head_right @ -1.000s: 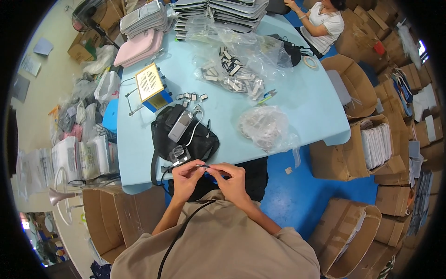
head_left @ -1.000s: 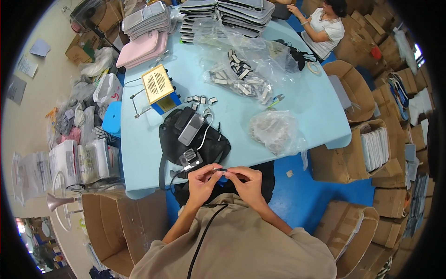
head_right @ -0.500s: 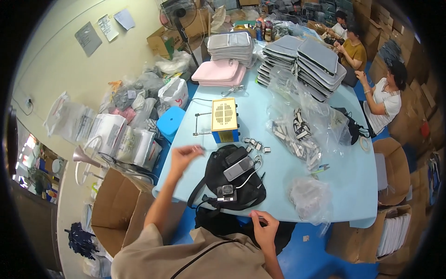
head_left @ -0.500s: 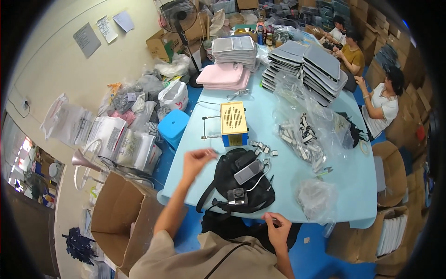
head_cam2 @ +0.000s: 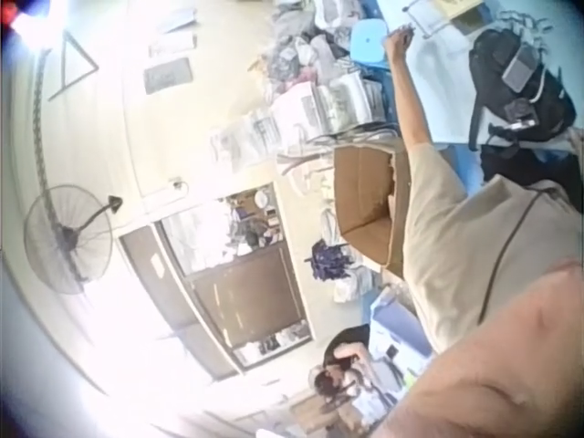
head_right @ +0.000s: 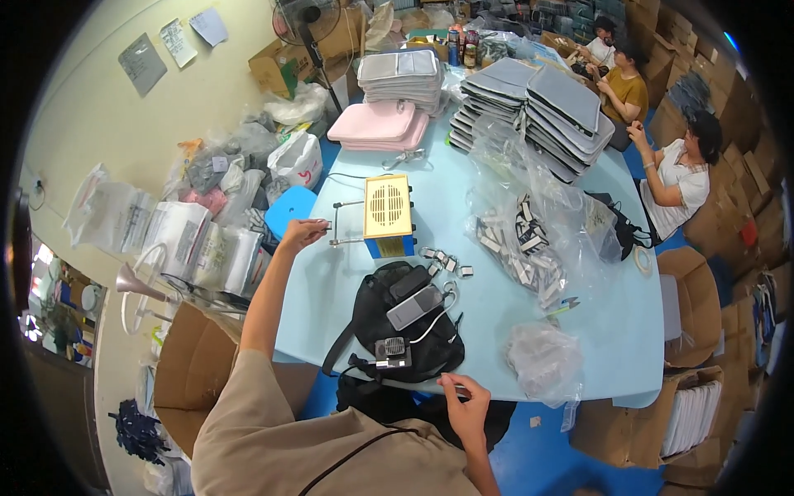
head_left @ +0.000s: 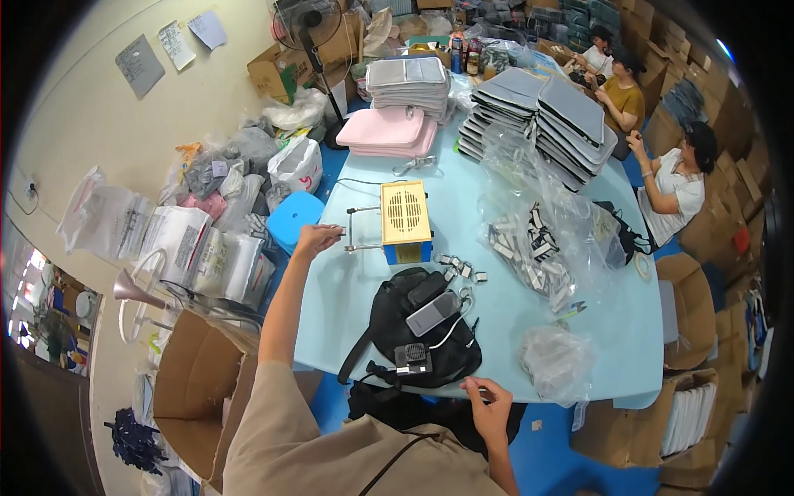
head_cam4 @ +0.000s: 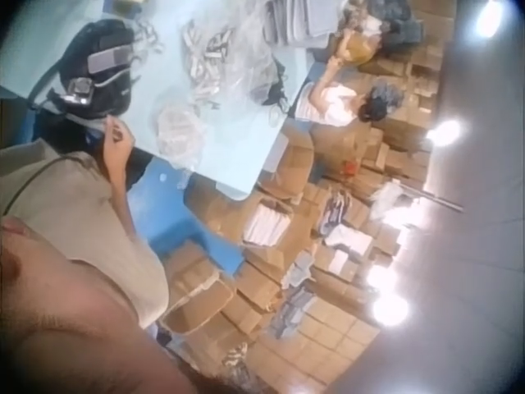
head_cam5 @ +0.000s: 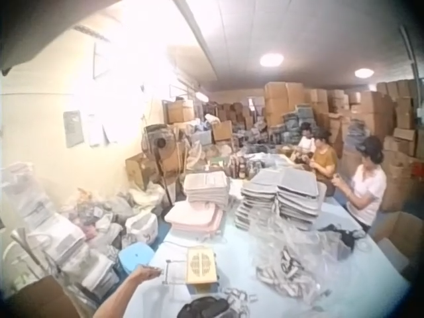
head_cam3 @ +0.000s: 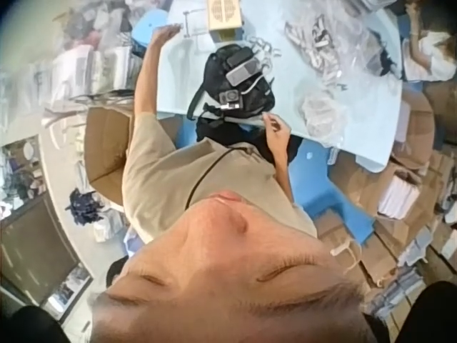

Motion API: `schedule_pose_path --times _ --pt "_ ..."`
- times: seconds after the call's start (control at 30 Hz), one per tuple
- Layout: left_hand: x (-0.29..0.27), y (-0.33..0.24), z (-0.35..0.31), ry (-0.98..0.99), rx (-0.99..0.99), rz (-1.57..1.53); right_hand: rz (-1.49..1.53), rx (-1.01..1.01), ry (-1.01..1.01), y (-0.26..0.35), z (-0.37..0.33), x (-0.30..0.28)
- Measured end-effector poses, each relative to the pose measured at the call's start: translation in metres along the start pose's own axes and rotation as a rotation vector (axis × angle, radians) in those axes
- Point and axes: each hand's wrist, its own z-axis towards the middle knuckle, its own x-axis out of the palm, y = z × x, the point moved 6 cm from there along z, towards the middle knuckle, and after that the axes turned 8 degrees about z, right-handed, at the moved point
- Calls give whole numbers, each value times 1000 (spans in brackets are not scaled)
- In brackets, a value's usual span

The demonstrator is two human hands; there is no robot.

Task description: Assembling small black plastic components on a workbench in a workshop.

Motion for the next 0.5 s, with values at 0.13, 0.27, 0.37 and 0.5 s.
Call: schedule_pose_path --times 0.13,0.27,0.37,0.5 --pt "10 5 0 65 -40 -49 -4 -1 9 -3 3 -2" --pt "5 10 7 80 -68 -53 -10 5 27 -1 2 -1" --pt "6 12 9 92 -65 15 -9 14 30 -1 0 -1" --pt "14 11 4 108 -80 -4 -2 8 24 -4 -3 -2"
